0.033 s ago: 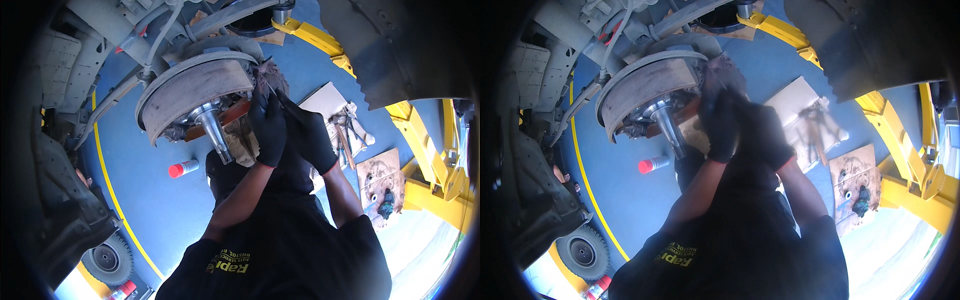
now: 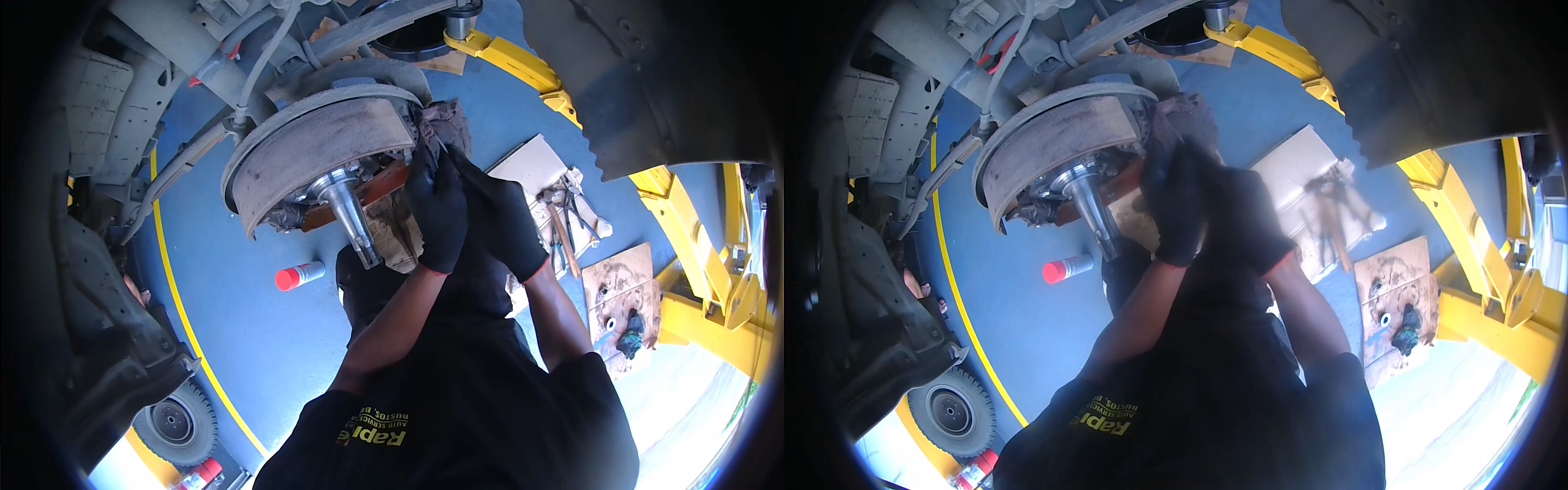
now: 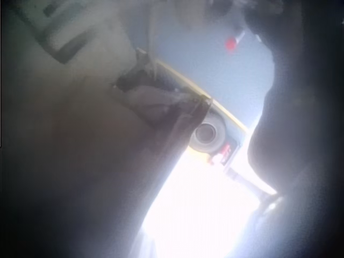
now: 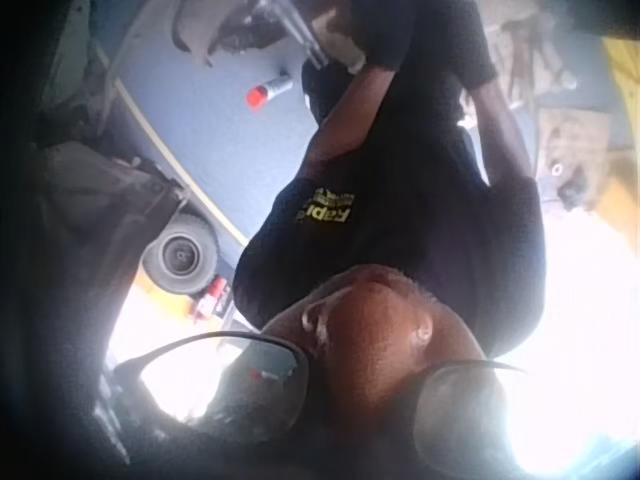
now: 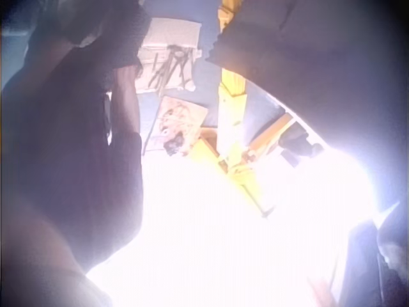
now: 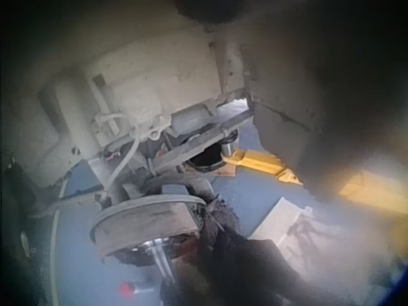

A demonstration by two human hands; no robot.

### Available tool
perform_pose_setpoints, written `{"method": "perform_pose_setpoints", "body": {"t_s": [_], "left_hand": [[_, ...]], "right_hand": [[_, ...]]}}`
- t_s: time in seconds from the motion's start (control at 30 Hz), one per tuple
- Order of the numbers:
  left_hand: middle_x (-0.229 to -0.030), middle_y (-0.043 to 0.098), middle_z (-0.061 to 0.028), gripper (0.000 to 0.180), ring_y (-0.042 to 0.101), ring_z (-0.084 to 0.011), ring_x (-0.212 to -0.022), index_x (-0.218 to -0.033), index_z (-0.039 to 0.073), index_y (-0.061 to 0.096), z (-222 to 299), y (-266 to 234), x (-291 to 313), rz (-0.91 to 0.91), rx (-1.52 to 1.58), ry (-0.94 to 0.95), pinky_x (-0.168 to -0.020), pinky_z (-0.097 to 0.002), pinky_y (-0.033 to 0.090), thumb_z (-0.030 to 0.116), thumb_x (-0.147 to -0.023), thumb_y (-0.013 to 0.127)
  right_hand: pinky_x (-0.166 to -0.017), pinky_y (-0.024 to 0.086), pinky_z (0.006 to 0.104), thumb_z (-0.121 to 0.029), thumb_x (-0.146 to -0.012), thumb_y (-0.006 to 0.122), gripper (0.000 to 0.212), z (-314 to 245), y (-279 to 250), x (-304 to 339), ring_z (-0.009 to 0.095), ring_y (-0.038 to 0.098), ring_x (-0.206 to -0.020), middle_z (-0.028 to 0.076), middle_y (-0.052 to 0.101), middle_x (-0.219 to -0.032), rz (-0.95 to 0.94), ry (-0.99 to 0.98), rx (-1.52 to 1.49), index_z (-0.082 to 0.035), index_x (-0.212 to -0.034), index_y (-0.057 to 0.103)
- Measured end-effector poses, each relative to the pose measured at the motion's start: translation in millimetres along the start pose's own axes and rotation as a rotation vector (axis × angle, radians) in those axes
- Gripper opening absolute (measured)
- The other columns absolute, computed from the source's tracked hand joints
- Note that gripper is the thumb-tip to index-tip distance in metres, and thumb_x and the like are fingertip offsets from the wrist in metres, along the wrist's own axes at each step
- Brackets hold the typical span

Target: The person cleans a vehicle brake assembly using a rag and a spray can. They wipe the hub and surrounding components, then spray lubricant onto the assembly and continue wiping.

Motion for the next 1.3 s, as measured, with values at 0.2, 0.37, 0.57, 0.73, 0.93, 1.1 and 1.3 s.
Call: {"method": "perform_pose_setpoints", "body": {"t_s": [0.2,0.37,0.57,0.73,0.93,1.1,1.3], "left_hand": [[-0.162,0.052,-0.0222,0.051,0.054,-0.0268,-0.147,-0.161,-0.008,0.044,10.1,-1.8,16.8,-0.105,-0.101,0.08,-0.122,-0.0382,0.042,0.013,-0.115,0.05],[-0.161,0.054,-0.015,0.051,0.053,-0.0227,-0.146,-0.162,-0.003,0.046,-45.1,-12.1,34.0,-0.035,0.55,-0.254,-0.124,-0.0361,0.039,0.017,-0.115,0.051],[-0.153,0.059,-0.0094,0.046,0.056,-0.0182,-0.14,-0.156,0.0,0.052,-45.1,4.7,25.7,-0.003,0.875,-0.454,-0.123,-0.0356,0.041,0.014,-0.112,0.053],[-0.147,0.062,-0.0066,0.042,0.058,-0.0162,-0.134,-0.153,0.001,0.055,-86.0,-1.6,25.5,-0.048,0.855,-0.472,-0.119,-0.0357,0.043,0.019,-0.114,0.054],[-0.145,0.064,-0.0067,0.042,0.058,-0.0168,-0.135,-0.151,0.0,0.056,-70.1,-10.0,19.5,-0.052,0.778,-0.419,-0.119,-0.0361,0.042,0.017,-0.113,0.058],[-0.131,0.07,-0.0105,0.034,0.065,-0.0201,-0.122,-0.141,-0.002,0.063,-56.9,-11.6,25.8,0.054,0.499,-0.376,-0.105,-0.0362,0.05,0.017,-0.113,0.059],[-0.113,0.07,-0.0264,0.031,0.071,-0.0374,-0.095,-0.129,-0.005,0.065,18.3,-8.5,18.4,-0.165,-0.191,-0.056,-0.081,-0.0444,0.054,0.019,-0.11,0.062]], "right_hand": [[-0.075,0.057,0.0372,-0.004,-0.097,0.066,0.057,19.1,8.6,2.8,0.046,0.076,-0.089,0.033,0.073,-0.099,-0.011,0.172,0.005,-0.004,-0.154,0.061],[-0.082,0.06,0.0401,-0.005,-0.098,0.067,0.051,-12.7,13.4,-5.7,0.047,0.075,-0.099,0.032,0.073,-0.105,0.074,0.06,0.019,-0.003,-0.149,0.064],[-0.087,0.06,0.0464,-0.007,-0.1,0.064,0.047,-5.3,15.7,-5.4,0.046,0.073,-0.107,0.03,0.072,-0.119,0.085,0.015,0.044,-0.005,-0.147,0.065],[-0.091,0.059,0.046,-0.006,-0.1,0.063,0.049,33.9,35.5,1.5,0.048,0.072,-0.11,0.031,0.073,-0.118,-0.017,0.227,0.098,-0.004,-0.149,0.064],[-0.09,0.06,0.0466,-0.007,-0.1,0.062,0.05,19.8,31.8,4.5,0.049,0.071,-0.112,0.032,0.073,-0.118,-0.031,0.247,0.102,-0.003,-0.15,0.062],[-0.09,0.06,0.043,-0.005,-0.098,0.064,0.05,45.0,40.8,15.7,0.046,0.072,-0.114,0.032,0.073,-0.119,-0.01,0.242,0.073,-0.002,-0.148,0.063],[-0.083,0.059,0.0355,-0.001,-0.098,0.067,0.048,-8.5,-13.0,24.9,0.024,0.076,-0.096,0.021,0.079,-0.105,0.125,0.03,-0.08,-0.002,-0.146,0.067]]}}
Point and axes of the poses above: each hand's wrist, its own x-axis away from the middle knuckle, its own y-axis out of the palm, z = x × y, the point moved 7 cm from there along -x, towards the middle knuckle
